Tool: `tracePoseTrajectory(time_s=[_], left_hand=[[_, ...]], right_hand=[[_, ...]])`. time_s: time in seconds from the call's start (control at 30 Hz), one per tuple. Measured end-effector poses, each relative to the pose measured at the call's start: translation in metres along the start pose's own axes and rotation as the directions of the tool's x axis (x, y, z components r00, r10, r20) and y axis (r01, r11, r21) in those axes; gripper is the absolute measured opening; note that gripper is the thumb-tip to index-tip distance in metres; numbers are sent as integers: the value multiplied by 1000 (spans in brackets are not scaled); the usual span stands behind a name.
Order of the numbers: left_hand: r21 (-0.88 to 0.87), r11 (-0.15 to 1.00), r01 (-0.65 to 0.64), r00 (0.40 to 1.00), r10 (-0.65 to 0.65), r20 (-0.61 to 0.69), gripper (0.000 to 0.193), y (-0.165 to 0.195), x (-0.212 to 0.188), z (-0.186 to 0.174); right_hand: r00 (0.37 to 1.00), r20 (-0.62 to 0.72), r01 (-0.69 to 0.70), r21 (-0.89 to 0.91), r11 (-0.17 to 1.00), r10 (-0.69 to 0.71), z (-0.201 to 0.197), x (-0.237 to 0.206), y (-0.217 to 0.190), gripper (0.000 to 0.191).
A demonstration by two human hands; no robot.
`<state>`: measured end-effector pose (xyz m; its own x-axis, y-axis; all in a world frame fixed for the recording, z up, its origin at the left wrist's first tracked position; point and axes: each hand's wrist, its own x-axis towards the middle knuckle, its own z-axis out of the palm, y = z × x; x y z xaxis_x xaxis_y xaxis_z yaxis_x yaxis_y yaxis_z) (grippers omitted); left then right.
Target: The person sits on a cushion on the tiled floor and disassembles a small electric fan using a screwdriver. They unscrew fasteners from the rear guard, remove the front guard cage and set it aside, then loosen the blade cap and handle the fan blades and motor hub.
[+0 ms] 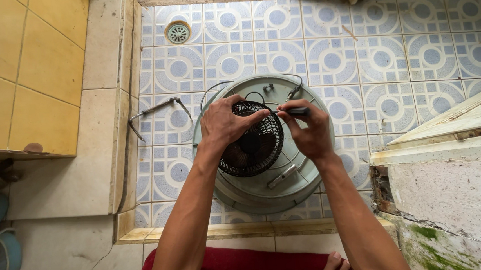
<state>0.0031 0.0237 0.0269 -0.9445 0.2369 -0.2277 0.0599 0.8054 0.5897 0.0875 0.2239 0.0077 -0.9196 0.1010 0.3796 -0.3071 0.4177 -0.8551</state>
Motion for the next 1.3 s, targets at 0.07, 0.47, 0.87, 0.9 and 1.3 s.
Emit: tracePoseTrajectory(time_s=[0.07,0.47,0.87,0.9,1.3], left_hand=[[7,1000,0,1000,0,8,88,-1,1,2],[-6,991,-134,986,132,-105,78,-18,-6,5],[22,986,-167,976,168,-138,72,-14,-10,6],[15,985,-171,976,171,-132,71,-12,-9,7],[36,988,-151,982,154,-106,72,-3,-14,5]], right_hand=[[996,18,83,-91,992,-82,3,-3,-4,15],[962,60,273,-208,939,-267,27,-23,-6,33],[982,28,190,-71,979,-188,17,-2,-6,20],[971,63,236,-112,965,-231,16,-3,-6,20],[977,-2,-213,-2,977,213,6,8,10,13]])
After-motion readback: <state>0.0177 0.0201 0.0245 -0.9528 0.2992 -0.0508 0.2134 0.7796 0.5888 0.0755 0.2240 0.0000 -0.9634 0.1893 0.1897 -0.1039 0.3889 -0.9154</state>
